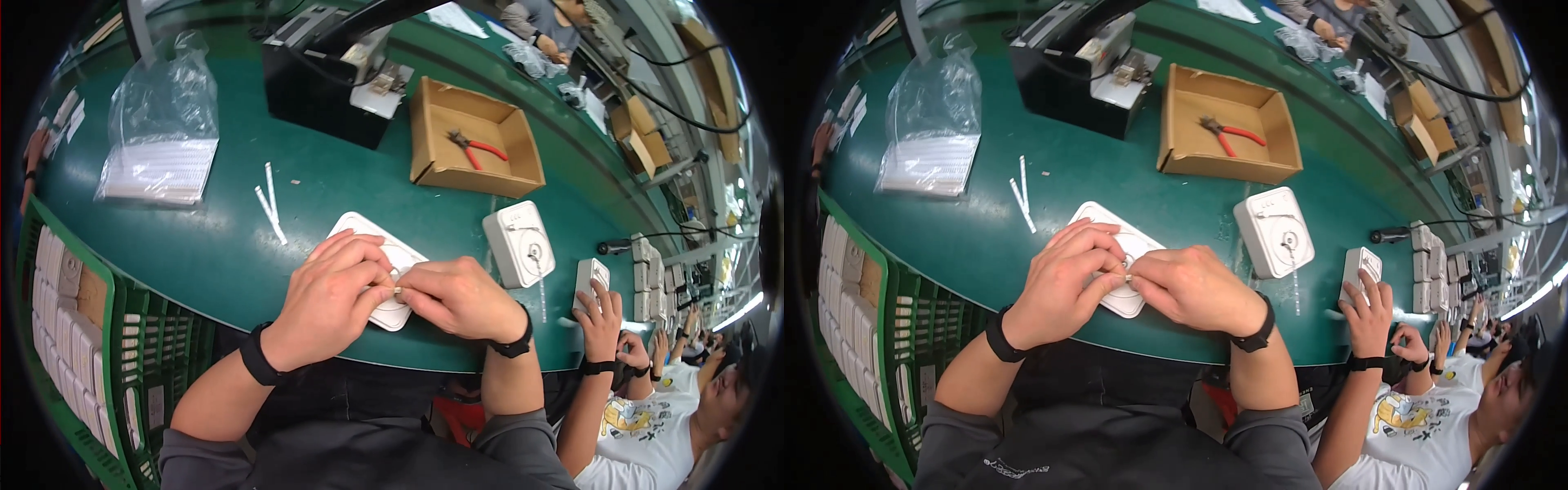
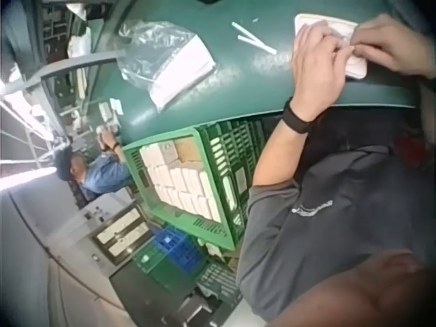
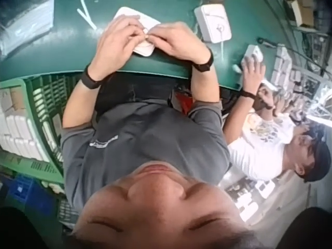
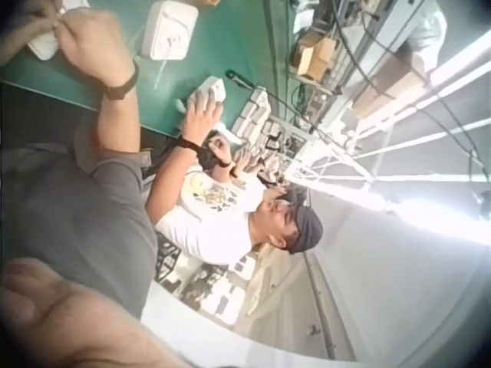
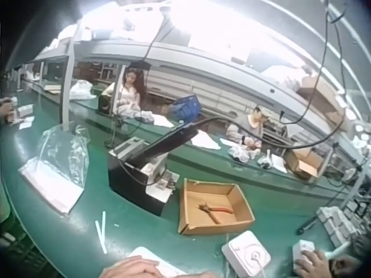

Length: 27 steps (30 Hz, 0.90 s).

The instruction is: The person picks up a white plastic base from a green crate and places it on the table. They take a white strip and press it into a groove on the base by hand before setting the assembled device aside and repeating the process.

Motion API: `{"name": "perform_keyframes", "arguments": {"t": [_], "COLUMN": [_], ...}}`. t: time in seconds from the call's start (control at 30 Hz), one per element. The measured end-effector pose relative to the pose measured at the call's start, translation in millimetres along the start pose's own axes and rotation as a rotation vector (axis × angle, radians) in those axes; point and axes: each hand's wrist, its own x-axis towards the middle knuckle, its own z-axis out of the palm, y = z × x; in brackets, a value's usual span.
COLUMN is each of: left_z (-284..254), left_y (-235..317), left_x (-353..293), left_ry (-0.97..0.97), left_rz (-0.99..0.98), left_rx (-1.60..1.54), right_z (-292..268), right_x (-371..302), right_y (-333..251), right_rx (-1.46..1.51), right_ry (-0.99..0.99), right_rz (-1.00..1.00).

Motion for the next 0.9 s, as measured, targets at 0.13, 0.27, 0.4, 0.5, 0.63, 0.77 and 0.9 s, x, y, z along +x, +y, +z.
{"name": "perform_keyframes", "arguments": {"t": [0.13,0.27,0.4,0.5,0.63,0.77,0.9], "left_z": [-7.6,-19.9,-26.0,-28.7,-22.1,-12.9,-29.2], "left_y": [4.0,0.0,-2.4,-5.3,-5.9,-10.5,-7.5], "left_x": [-0.5,-12.5,-28.6,-41.1,-51.8,-63.3,-67.7], "left_ry": [0.009,0.254,0.353,0.328,0.16,0.172,0.164], "left_rz": [-0.131,-0.245,-0.253,-0.321,-0.344,-0.226,-0.26], "left_rx": [-0.222,-0.318,-0.333,-0.19,-0.108,0.077,0.043], "right_z": [5.2,35.9,52.3,46.9,20.2,-4.2,-29.1], "right_x": [-1.9,-7.9,-25.0,-40.6,-73.3,-96.2,-114.3], "right_y": [-13.8,-31.9,-34.5,-29.0,-2.2,20.7,74.8], "right_rx": [-0.108,-0.271,-0.402,-0.41,-0.612,-0.721,-0.781], "right_ry": [0.078,0.36,0.325,0.34,0.453,0.485,0.5], "right_rz": [0.117,0.124,0.189,0.258,0.451,0.666,0.698]}}
